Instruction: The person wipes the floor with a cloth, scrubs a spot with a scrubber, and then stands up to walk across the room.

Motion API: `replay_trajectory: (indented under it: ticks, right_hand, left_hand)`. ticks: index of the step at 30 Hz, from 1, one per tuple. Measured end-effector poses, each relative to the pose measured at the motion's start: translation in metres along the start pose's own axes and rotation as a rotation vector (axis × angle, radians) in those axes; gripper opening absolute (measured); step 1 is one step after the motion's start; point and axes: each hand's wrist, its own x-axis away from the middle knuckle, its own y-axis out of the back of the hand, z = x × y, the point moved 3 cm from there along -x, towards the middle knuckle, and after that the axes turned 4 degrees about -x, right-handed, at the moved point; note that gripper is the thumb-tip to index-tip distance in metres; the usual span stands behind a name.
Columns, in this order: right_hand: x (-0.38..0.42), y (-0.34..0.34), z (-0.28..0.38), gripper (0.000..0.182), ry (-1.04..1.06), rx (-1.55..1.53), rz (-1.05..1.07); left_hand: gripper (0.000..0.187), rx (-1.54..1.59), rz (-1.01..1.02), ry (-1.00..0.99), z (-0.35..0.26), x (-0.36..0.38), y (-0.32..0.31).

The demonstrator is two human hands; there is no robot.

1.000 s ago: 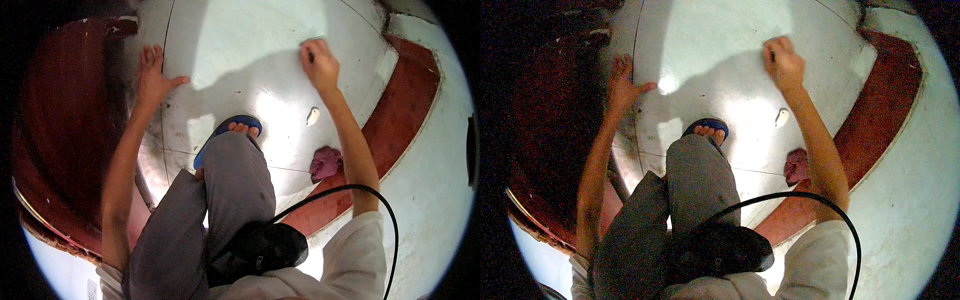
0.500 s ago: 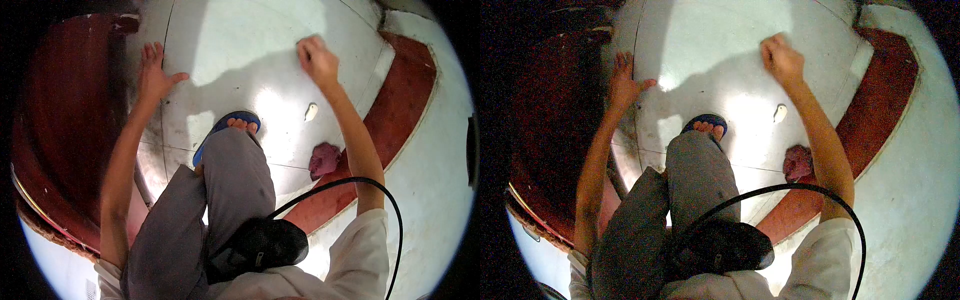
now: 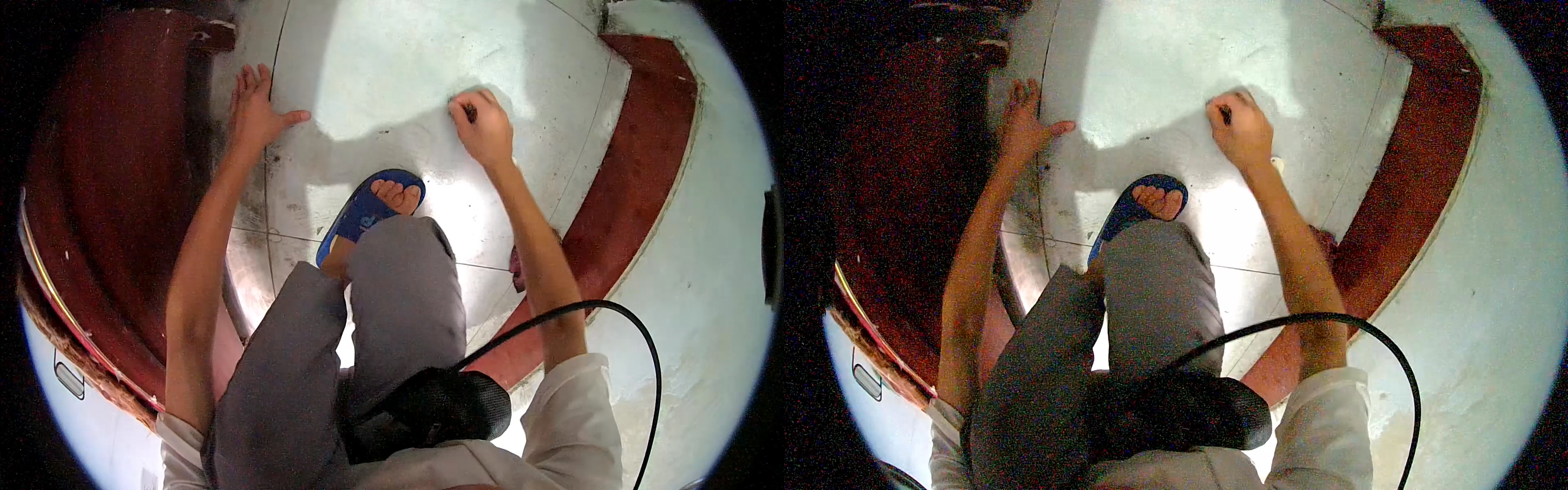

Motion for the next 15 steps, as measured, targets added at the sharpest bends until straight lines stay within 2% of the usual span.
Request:
replay_trajectory:
  ticks: [1,2,4,5,6,8,10,13,15]
  right_hand:
    - [0.013,-0.005,-0.003,0.017,-0.028,-0.301,-0.052]
    - [0.027,-0.005,-0.007,0.017,-0.034,-0.302,-0.045]
    - [0.055,0.012,0.006,0.016,-0.646,-0.936,0.015]
    - [0.063,0.017,0.009,0.017,-0.731,-1.122,0.016]
    - [0.069,0.023,0.015,0.017,-0.726,-1.128,0.011]
    - [0.078,0.031,0.024,0.022,-0.737,-1.439,0.041]
    - [0.079,0.040,0.027,0.028,-0.660,-1.461,0.089]
    - [0.073,0.046,0.025,0.047,-0.553,-1.658,0.144]
    - [0.068,0.045,0.026,0.046,-0.489,-1.696,0.171]
  left_hand:
    - [0.129,-0.004,0.002,0.004,0.002,0.001,-0.004]
    - [0.127,0.038,-0.014,0.008,0.003,0.002,-0.008]
    - [0.125,0.074,-0.032,0.004,0.002,0.005,-0.012]
    - [0.122,0.053,-0.027,-0.002,0.002,0.008,-0.011]
    - [0.120,0.030,-0.030,-0.008,0.001,0.007,-0.009]
    - [0.119,0.018,-0.029,0.003,-0.003,0.007,-0.006]
    - [0.118,0.006,-0.020,0.016,-0.002,0.008,-0.011]
    - [0.117,0.035,-0.048,-0.003,0.004,0.006,-0.014]
    - [0.121,0.035,-0.059,-0.040,0.004,0.004,-0.012]
